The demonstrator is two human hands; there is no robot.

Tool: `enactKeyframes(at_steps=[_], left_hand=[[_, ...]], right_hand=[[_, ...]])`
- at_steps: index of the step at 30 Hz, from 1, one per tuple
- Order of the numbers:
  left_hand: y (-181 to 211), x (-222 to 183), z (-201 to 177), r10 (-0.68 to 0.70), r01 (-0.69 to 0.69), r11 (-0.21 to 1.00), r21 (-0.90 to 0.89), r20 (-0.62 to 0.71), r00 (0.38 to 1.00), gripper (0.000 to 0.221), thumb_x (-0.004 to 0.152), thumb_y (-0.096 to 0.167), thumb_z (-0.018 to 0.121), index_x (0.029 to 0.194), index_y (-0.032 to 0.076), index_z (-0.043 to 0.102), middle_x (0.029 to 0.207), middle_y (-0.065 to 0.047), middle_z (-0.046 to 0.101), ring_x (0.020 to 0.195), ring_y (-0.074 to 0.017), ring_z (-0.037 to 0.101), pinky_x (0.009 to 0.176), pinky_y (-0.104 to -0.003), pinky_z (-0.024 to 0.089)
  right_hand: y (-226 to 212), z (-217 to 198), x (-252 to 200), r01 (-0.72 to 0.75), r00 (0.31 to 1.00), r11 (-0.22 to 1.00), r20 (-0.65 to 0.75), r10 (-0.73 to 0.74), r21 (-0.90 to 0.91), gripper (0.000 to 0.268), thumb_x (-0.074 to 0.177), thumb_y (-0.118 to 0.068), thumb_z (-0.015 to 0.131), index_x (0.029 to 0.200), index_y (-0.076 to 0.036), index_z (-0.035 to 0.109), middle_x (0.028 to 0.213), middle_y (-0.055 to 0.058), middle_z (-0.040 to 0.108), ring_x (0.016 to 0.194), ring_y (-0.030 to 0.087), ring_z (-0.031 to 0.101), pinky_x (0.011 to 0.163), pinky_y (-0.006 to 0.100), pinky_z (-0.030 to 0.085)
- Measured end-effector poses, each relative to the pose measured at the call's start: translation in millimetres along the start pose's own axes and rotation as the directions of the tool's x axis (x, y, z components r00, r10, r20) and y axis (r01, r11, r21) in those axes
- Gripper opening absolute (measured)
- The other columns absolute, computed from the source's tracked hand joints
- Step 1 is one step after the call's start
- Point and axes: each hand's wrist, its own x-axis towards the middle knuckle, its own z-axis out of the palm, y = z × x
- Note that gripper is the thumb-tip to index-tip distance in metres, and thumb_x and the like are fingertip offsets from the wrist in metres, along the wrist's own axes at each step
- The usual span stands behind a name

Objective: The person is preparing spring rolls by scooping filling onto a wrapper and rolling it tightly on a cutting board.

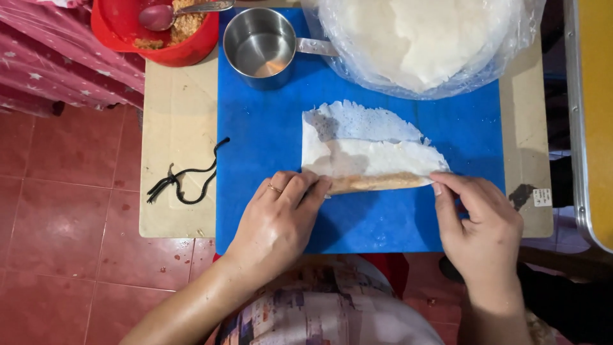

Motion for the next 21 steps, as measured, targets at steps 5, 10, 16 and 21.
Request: enactKeyframes(at_steps=[5,10,16,21], left_hand=[[0,-1,-3,0.022,-0.022,1.0,0.01,0.026,0.999,0.034,0.099,-0.002,0.051,0.13,-0.003,0.065,0.116,-0.018,0.058,0.099,-0.0351,0.056,0.077,-0.045,0.049],[-1,0,-5,0.02,-0.019,1.0,-0.007,0.015,1.0,0.034,0.097,-0.006,0.053,0.127,-0.003,0.066,0.111,-0.018,0.058,0.095,-0.0351,0.056,0.076,-0.046,0.049],[-2,1,-5,0.016,-0.016,0.999,-0.042,-0.007,1.0,0.031,0.097,-0.006,0.056,0.126,-0.002,0.066,0.112,-0.018,0.058,0.095,-0.0348,0.057,0.076,-0.046,0.049],[-2,1,-7,0.005,-0.004,0.999,-0.039,0.01,1.0,0.031,0.097,-0.004,0.055,0.126,-0.001,0.066,0.111,-0.016,0.057,0.095,-0.0341,0.056,0.075,-0.047,0.05]], right_hand=[[-8,18,-4,-0.057,0.987,0.993,-0.146,0.072,0.106,0.009,0.103,-0.001,0.079,0.107,0.006,0.074,0.104,0.02,0.073,0.092,0.028,0.07,0.08,0.037,0.056],[-12,32,-10,-0.18,0.944,0.956,-0.234,0.235,0.231,0.041,0.098,0.003,0.083,0.127,0.01,0.056,0.11,0.023,0.068,0.103,0.029,0.07,0.095,0.036,0.058],[-12,22,1,0.069,0.992,0.984,-0.117,-0.05,0.166,0.01,0.099,0.007,0.074,0.108,0.005,0.07,0.114,0.022,0.074,0.108,0.034,0.072,0.096,0.042,0.06],[-18,14,15,0.177,0.984,0.972,-0.022,-0.176,0.154,0.012,0.096,0.001,0.076,0.106,0.006,0.073,0.113,0.02,0.076,0.108,0.032,0.074,0.096,0.041,0.06]])
